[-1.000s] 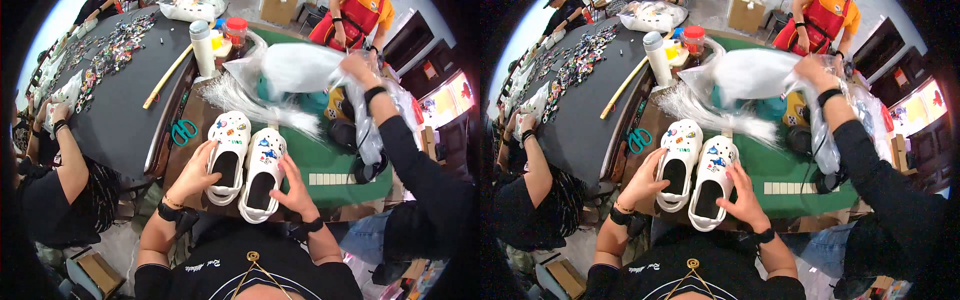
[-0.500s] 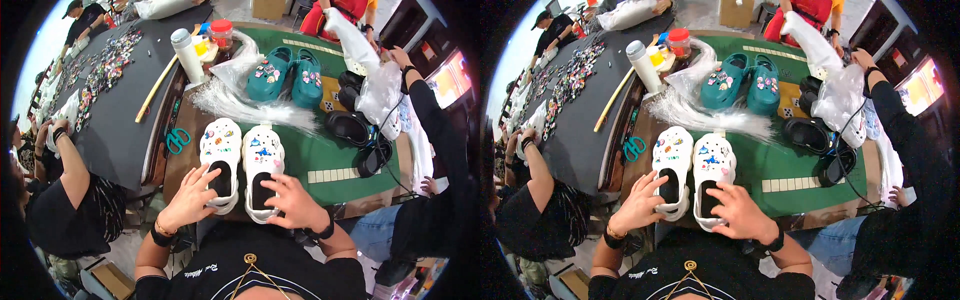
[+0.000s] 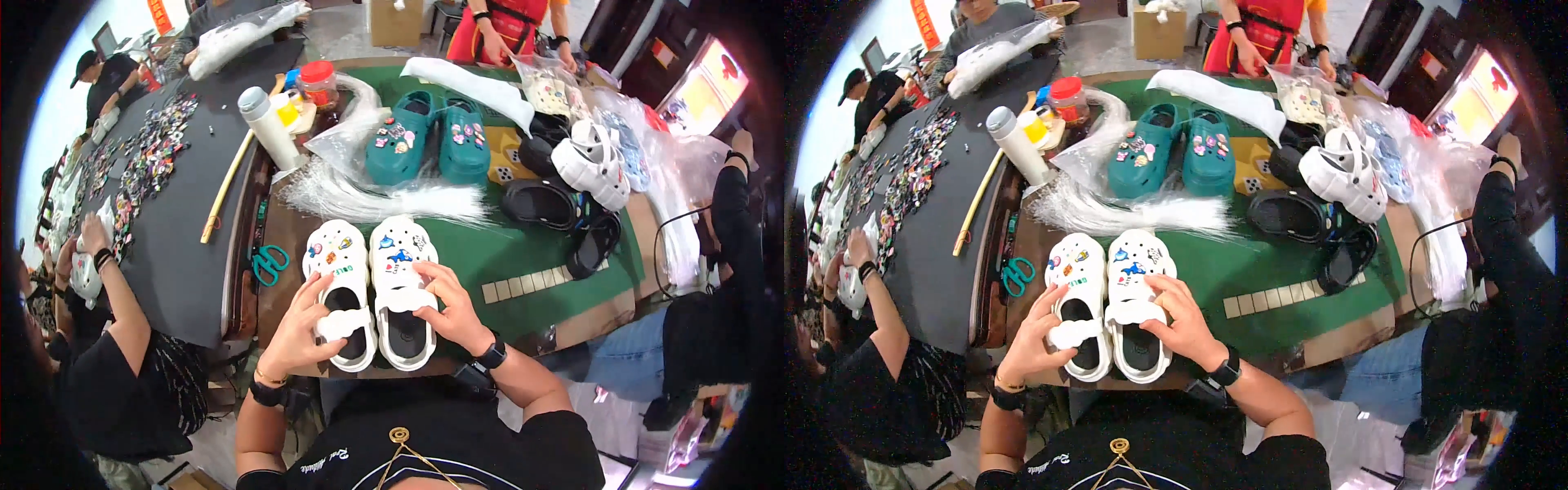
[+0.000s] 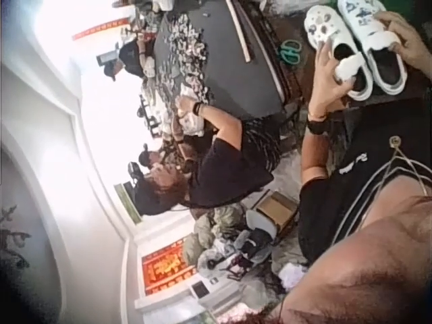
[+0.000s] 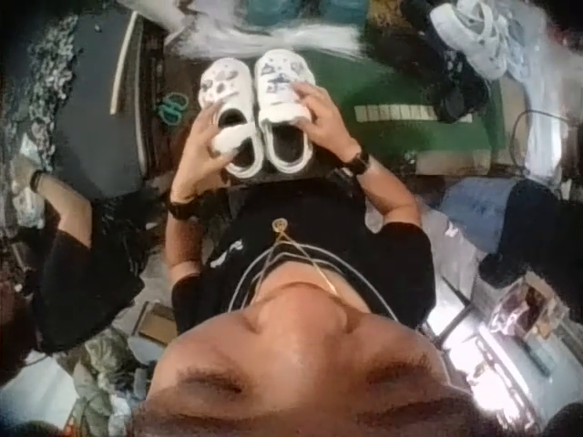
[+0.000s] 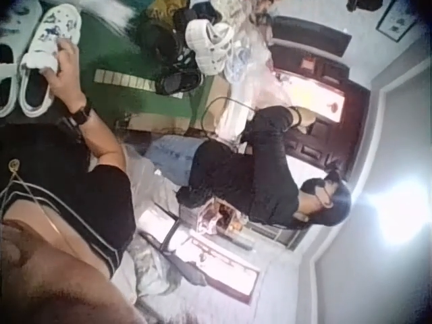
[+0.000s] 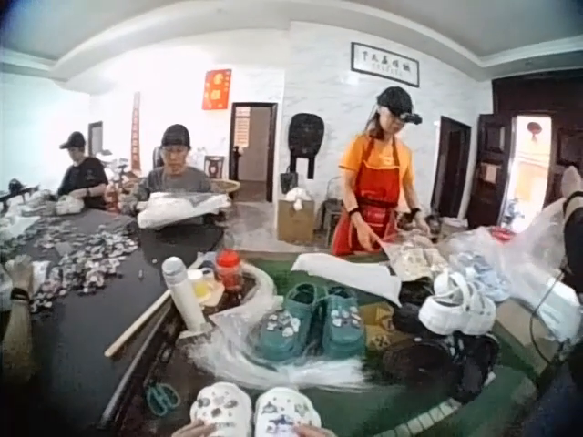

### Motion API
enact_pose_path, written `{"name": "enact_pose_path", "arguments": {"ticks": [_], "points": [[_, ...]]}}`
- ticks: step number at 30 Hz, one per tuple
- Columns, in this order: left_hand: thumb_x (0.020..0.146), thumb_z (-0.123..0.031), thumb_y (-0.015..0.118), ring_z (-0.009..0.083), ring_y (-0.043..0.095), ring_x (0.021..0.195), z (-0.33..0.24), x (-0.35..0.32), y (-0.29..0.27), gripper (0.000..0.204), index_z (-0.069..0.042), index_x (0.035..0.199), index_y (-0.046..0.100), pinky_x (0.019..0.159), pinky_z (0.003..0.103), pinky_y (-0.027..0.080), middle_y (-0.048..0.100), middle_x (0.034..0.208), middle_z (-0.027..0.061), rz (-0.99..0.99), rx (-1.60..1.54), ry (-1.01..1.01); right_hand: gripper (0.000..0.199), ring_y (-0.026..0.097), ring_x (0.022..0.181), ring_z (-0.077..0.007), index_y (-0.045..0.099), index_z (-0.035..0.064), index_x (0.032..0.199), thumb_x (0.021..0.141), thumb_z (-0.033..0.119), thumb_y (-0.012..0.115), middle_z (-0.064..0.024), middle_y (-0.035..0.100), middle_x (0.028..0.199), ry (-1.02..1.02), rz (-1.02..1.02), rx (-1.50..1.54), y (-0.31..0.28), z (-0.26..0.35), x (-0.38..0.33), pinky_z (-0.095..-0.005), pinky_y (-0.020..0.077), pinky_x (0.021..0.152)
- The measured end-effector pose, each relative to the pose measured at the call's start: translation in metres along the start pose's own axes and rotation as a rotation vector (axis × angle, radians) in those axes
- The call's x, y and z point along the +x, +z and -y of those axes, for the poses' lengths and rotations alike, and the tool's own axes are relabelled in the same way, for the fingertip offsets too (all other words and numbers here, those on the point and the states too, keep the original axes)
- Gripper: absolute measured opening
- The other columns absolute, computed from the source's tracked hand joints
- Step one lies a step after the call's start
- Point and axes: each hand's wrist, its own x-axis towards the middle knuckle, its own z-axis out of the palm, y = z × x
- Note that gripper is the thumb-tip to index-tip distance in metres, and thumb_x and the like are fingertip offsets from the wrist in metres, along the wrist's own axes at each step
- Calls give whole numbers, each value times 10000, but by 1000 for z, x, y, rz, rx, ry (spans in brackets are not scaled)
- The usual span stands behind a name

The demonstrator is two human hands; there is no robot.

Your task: The recorder is attaching decorative charms to rubber clogs at an assembly table.

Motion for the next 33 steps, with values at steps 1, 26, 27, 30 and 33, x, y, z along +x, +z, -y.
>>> {"name": "enact_pose_path", "arguments": {"ticks": [1,26,27,30,33], "points": [[640,-194,811,483,293,1412,-1,-2,0,348,1,840,604,1124,539,300,402,1485,240,2,-4,17,342,447,1298,-387,580,21,927,824,288,766,-185,544,1357,-14,11,-24,-1,1,-2,-467,375,1064],[646,-49,776,395,464,1313,-20,-9,-11,267,-33,877,643,1070,493,378,546,1347,195,-252,70,-48,67,656,778,-379,555,44,910,858,71,587,-168,620,869,465,-25,-1104,-114,-92,42,-464,546,679],[652,-48,787,385,487,1282,-21,-7,-12,268,-39,881,648,1039,474,402,560,1327,183,-263,76,-32,60,656,746,-382,536,46,909,866,66,573,-166,622,836,430,-91,-1087,-120,-81,45,-466,542,655],[675,-36,790,353,574,1150,-27,4,-20,260,-30,893,647,946,427,467,602,1250,176,-300,109,33,29,650,730,-375,509,54,902,889,59,535,-161,623,783,299,-232,-1053,-138,-45,53,-463,528,631],[701,-13,773,322,643,1000,-39,24,-28,235,-19,892,637,836,380,519,653,1113,156,-280,45,57,26,636,731,-374,506,62,898,889,63,531,-159,620,794,88,-422,-955,-151,-11,65,-470,505,624]]}}
